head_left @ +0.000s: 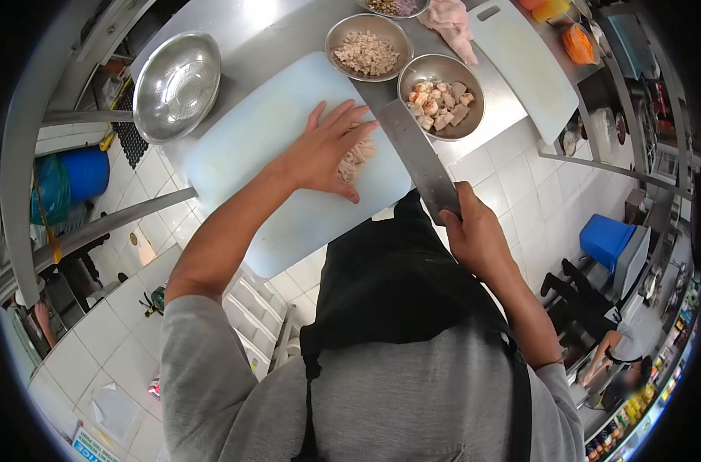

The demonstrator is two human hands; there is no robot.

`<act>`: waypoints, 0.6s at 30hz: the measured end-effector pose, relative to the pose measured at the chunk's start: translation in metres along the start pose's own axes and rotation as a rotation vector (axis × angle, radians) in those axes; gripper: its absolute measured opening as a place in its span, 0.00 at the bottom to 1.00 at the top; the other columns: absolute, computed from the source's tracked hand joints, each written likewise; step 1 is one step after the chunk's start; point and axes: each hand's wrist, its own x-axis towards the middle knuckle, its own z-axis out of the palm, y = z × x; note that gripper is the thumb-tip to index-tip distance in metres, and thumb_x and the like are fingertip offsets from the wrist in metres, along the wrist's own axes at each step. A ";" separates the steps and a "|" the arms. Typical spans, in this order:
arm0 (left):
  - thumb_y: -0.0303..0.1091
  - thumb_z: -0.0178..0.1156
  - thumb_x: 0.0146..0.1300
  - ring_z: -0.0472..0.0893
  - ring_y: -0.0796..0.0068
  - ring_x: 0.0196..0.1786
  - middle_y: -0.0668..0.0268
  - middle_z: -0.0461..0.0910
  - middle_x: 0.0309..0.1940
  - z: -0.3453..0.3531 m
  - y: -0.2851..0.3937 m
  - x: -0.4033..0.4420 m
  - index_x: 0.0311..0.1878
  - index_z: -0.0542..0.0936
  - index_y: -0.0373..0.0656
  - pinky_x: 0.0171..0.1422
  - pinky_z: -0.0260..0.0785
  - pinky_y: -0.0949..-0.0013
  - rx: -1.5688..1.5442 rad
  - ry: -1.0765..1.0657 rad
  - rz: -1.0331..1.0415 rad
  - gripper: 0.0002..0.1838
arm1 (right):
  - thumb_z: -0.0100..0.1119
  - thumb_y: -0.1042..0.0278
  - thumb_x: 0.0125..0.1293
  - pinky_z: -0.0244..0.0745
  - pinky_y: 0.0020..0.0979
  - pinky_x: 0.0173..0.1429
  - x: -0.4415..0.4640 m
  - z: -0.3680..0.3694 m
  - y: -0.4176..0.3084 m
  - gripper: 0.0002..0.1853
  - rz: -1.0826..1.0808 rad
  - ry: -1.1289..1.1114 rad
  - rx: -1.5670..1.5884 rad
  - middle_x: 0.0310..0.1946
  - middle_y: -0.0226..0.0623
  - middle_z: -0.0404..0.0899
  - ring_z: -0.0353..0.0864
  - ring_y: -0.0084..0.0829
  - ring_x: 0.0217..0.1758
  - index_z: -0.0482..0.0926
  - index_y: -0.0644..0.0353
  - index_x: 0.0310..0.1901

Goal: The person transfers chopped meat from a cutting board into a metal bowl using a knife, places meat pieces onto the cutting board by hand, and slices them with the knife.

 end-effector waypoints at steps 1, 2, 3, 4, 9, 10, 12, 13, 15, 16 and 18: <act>0.72 0.87 0.38 0.57 0.45 0.90 0.54 0.63 0.85 -0.001 0.000 0.001 0.86 0.68 0.49 0.93 0.45 0.32 -0.025 -0.017 0.008 0.72 | 0.64 0.74 0.77 0.81 0.63 0.54 0.001 0.001 0.002 0.20 -0.014 -0.001 -0.004 0.48 0.71 0.86 0.87 0.72 0.50 0.69 0.68 0.64; 0.72 0.87 0.37 0.59 0.46 0.89 0.54 0.65 0.83 -0.003 -0.001 0.001 0.85 0.70 0.48 0.92 0.46 0.33 -0.049 -0.034 0.015 0.71 | 0.64 0.74 0.77 0.81 0.64 0.54 0.002 0.003 0.003 0.20 -0.030 -0.003 -0.008 0.49 0.70 0.86 0.87 0.72 0.50 0.69 0.68 0.64; 0.73 0.87 0.37 0.61 0.46 0.88 0.55 0.68 0.81 -0.004 -0.001 0.000 0.83 0.71 0.47 0.92 0.47 0.34 -0.073 -0.053 0.020 0.70 | 0.64 0.73 0.78 0.81 0.63 0.53 0.005 0.004 0.004 0.19 -0.017 -0.016 -0.033 0.49 0.70 0.86 0.88 0.72 0.49 0.69 0.67 0.64; 0.72 0.87 0.38 0.63 0.47 0.86 0.56 0.70 0.78 -0.002 0.000 -0.003 0.81 0.74 0.47 0.91 0.49 0.35 -0.098 -0.035 0.027 0.67 | 0.64 0.73 0.78 0.81 0.63 0.53 0.009 0.006 0.003 0.19 -0.004 -0.031 -0.059 0.50 0.69 0.86 0.88 0.71 0.49 0.69 0.67 0.63; 0.69 0.84 0.46 0.71 0.49 0.78 0.58 0.77 0.67 0.021 0.016 -0.034 0.71 0.82 0.48 0.83 0.58 0.42 -0.120 0.173 -0.009 0.52 | 0.61 0.78 0.73 0.86 0.60 0.50 0.043 0.019 0.008 0.18 -0.043 -0.066 -0.242 0.48 0.64 0.85 0.90 0.66 0.46 0.70 0.65 0.62; 0.68 0.83 0.49 0.71 0.49 0.77 0.58 0.77 0.67 0.026 0.022 -0.041 0.70 0.82 0.48 0.81 0.59 0.42 -0.099 0.201 -0.068 0.50 | 0.61 0.79 0.71 0.87 0.59 0.49 0.051 0.022 0.009 0.19 -0.068 -0.073 -0.289 0.47 0.62 0.85 0.90 0.65 0.46 0.71 0.65 0.61; 0.67 0.82 0.54 0.72 0.49 0.75 0.58 0.76 0.67 0.037 0.040 -0.052 0.68 0.84 0.48 0.79 0.61 0.43 -0.061 0.253 -0.193 0.45 | 0.60 0.81 0.67 0.88 0.57 0.47 0.065 0.025 0.008 0.21 -0.133 -0.094 -0.354 0.46 0.59 0.85 0.91 0.62 0.45 0.71 0.64 0.61; 0.66 0.82 0.54 0.72 0.49 0.75 0.58 0.77 0.66 0.043 0.049 -0.055 0.68 0.84 0.49 0.78 0.62 0.43 -0.041 0.302 -0.261 0.44 | 0.60 0.82 0.66 0.88 0.56 0.47 0.071 0.025 0.007 0.21 -0.176 -0.107 -0.372 0.46 0.58 0.84 0.91 0.62 0.44 0.71 0.64 0.61; 0.64 0.83 0.54 0.73 0.49 0.73 0.59 0.77 0.64 0.053 0.066 -0.059 0.67 0.84 0.50 0.76 0.63 0.44 0.015 0.409 -0.408 0.42 | 0.60 0.82 0.64 0.88 0.55 0.47 0.082 0.027 0.004 0.22 -0.254 -0.134 -0.388 0.46 0.57 0.84 0.91 0.61 0.44 0.72 0.63 0.60; 0.64 0.83 0.55 0.73 0.49 0.73 0.59 0.77 0.64 0.058 0.075 -0.061 0.67 0.85 0.49 0.76 0.63 0.44 0.025 0.436 -0.461 0.42 | 0.60 0.82 0.65 0.88 0.55 0.47 0.087 0.029 0.005 0.22 -0.285 -0.147 -0.386 0.46 0.57 0.84 0.91 0.61 0.43 0.72 0.63 0.61; 0.62 0.83 0.56 0.73 0.48 0.72 0.59 0.77 0.64 0.068 0.091 -0.060 0.66 0.85 0.49 0.75 0.63 0.44 0.049 0.495 -0.565 0.40 | 0.60 0.79 0.69 0.88 0.56 0.48 0.096 0.031 0.007 0.20 -0.331 -0.179 -0.385 0.47 0.57 0.84 0.91 0.62 0.44 0.71 0.63 0.62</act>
